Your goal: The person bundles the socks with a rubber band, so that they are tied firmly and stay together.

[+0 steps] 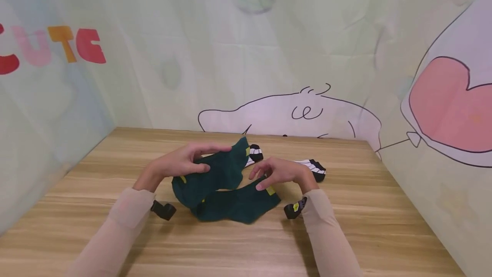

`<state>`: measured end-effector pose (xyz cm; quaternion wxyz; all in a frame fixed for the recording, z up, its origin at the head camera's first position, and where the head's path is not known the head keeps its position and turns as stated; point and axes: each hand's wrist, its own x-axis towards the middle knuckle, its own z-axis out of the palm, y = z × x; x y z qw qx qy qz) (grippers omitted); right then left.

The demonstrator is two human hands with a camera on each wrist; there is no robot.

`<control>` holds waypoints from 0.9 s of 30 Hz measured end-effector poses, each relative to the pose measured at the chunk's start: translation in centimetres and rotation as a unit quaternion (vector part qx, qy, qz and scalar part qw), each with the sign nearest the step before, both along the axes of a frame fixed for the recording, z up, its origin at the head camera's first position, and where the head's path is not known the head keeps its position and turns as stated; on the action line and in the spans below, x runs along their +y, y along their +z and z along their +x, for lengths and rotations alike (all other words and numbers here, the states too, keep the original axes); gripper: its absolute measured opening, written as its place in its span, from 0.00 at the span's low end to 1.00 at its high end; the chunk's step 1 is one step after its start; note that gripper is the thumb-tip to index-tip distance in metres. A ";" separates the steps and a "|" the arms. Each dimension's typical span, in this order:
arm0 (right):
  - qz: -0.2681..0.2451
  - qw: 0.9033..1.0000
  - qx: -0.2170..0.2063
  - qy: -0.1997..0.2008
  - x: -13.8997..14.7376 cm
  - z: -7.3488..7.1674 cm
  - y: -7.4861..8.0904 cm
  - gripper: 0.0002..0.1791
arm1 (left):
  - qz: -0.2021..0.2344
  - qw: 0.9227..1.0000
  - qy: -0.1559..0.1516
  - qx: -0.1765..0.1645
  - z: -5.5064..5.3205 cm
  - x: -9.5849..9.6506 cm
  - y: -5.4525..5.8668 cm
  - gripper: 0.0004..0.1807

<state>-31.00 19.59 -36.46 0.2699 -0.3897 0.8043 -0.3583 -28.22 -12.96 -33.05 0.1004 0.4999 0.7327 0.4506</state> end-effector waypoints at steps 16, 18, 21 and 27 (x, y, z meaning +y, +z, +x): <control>-0.028 0.999 -0.007 -0.035 0.3 0.2 0.2 0.31 | -0.002 0.997 -0.068 -0.041 0.1 0.6 -0.3 0.30; -0.043 0.999 -0.012 -0.029 0.3 0.1 0.3 0.34 | -0.008 0.996 -0.070 -0.055 0.1 0.7 -0.4 0.29; -0.069 0.997 -0.019 -0.019 0.3 0.2 0.5 0.32 | -0.012 0.996 -0.070 -0.061 0.0 0.8 -0.6 0.29; -0.098 0.995 -0.016 -0.007 0.2 0.2 0.9 0.20 | -0.010 0.994 -0.078 -0.069 -0.1 0.8 -0.8 0.31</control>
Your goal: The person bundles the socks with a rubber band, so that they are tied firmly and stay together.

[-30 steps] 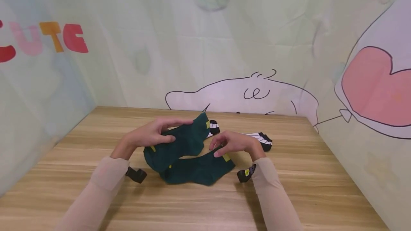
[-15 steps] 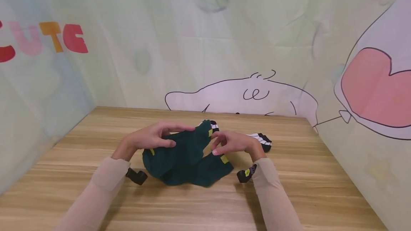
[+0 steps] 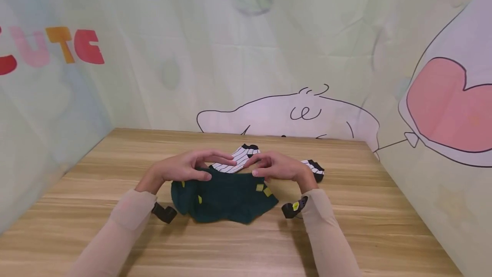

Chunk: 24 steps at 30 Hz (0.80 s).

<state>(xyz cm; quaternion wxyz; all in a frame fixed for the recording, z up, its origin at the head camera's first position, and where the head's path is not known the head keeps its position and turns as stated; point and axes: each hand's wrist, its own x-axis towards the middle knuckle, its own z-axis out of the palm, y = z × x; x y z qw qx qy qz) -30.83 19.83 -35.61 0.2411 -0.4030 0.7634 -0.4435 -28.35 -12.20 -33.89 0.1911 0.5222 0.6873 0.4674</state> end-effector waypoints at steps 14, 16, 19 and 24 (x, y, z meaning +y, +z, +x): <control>0.083 0.992 -0.015 0.088 -2.1 0.7 -0.3 0.33 | -0.004 1.000 0.016 -0.020 0.0 0.0 0.0 0.33; 0.109 0.989 -0.020 0.097 -2.7 1.0 -0.1 0.36 | -0.004 1.000 0.021 -0.020 0.0 0.1 0.0 0.33; 0.134 0.986 -0.034 0.094 -3.3 1.5 0.2 0.40 | 0.002 0.999 0.028 -0.024 0.0 0.2 0.0 0.33; 0.144 0.984 -0.055 0.089 -4.0 2.0 0.2 0.49 | 0.022 0.998 0.043 -0.029 0.0 0.2 -0.1 0.33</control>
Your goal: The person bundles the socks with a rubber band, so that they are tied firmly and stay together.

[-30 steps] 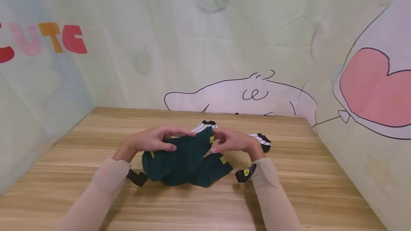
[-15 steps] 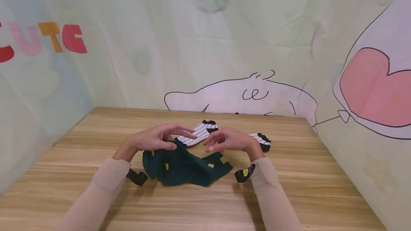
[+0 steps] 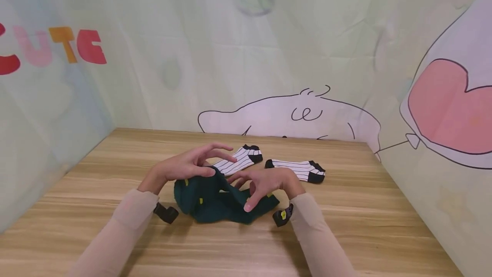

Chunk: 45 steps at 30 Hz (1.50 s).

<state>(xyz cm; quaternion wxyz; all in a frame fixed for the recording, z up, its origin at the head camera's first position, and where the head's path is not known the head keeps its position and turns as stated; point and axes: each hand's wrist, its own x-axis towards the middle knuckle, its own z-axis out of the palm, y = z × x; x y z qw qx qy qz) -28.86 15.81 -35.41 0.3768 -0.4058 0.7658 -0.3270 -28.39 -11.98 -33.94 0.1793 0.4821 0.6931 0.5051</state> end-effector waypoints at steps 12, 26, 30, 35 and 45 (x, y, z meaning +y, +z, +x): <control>0.033 0.998 0.030 -0.051 -0.5 0.3 -0.5 0.42 | 0.025 0.999 0.024 0.020 0.0 -0.4 0.1 0.33; -0.040 0.997 0.058 -0.032 0.0 -0.5 -1.2 0.25 | 0.045 0.998 0.045 0.004 0.2 -1.2 0.7 0.35; -0.072 0.995 0.065 -0.037 0.5 -0.7 -0.9 0.21 | 0.048 0.997 0.057 0.002 0.3 -1.6 1.1 0.35; -0.089 0.989 0.063 -0.097 1.6 -0.6 -0.3 0.19 | 0.040 0.996 0.077 0.009 0.3 -2.0 1.3 0.36; -0.153 0.982 -0.020 -0.110 3.6 -0.5 1.3 0.14 | -0.007 0.997 0.073 -0.007 0.1 -2.5 1.2 0.35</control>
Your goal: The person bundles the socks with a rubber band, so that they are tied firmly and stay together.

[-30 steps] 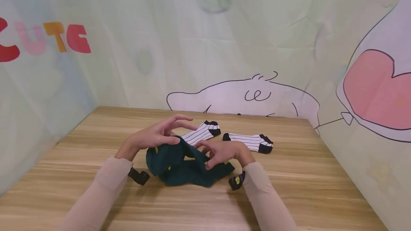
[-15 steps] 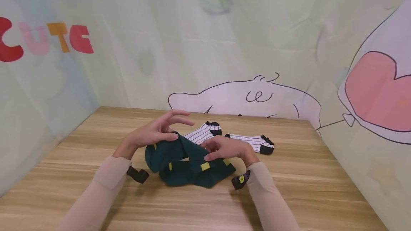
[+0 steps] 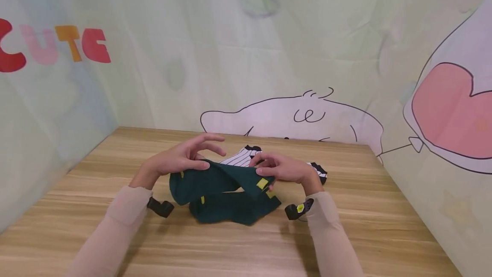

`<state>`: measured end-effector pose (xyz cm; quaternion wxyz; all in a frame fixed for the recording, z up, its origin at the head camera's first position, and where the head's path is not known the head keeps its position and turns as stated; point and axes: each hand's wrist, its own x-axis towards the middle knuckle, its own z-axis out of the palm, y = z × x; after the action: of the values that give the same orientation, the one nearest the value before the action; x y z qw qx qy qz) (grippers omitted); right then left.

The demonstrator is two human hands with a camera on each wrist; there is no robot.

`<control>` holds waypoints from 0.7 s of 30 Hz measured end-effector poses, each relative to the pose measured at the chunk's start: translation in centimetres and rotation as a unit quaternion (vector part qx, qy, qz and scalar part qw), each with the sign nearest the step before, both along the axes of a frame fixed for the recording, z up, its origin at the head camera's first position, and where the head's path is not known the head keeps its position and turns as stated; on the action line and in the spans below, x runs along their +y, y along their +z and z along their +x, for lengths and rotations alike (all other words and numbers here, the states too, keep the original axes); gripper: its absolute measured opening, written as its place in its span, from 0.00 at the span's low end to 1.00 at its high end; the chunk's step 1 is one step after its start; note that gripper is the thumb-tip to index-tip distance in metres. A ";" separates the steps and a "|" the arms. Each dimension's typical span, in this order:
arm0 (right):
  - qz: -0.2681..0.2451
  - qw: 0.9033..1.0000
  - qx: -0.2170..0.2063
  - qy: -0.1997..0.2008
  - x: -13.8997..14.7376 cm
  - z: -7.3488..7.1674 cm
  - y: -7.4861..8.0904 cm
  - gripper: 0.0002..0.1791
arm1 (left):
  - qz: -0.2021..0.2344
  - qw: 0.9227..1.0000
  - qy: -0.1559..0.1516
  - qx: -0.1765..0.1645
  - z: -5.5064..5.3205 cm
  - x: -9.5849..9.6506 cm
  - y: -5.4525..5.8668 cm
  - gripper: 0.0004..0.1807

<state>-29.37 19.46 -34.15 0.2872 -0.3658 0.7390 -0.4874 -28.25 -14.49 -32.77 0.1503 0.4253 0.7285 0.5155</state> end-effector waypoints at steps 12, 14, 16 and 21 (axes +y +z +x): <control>-0.040 0.999 0.009 0.024 1.1 -0.2 0.1 0.12 | -0.129 0.991 0.031 -0.006 -0.3 -2.1 -0.2 0.19; -0.039 0.999 0.005 0.021 1.3 -0.2 0.1 0.13 | -0.131 0.991 0.032 -0.007 -0.3 -2.5 -0.2 0.15; -0.042 0.999 0.008 0.023 1.5 -0.3 0.1 0.13 | -0.126 0.992 0.031 -0.009 -0.4 -2.9 -0.1 0.12; -0.043 0.999 0.024 0.023 2.3 -0.5 0.0 0.13 | -0.111 0.993 0.043 -0.008 -0.5 -3.3 -0.1 0.10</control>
<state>-29.87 21.76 -34.11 0.2642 -0.4062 0.7158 -0.5029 -28.75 -17.82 -32.88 0.1796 0.3700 0.7978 0.4408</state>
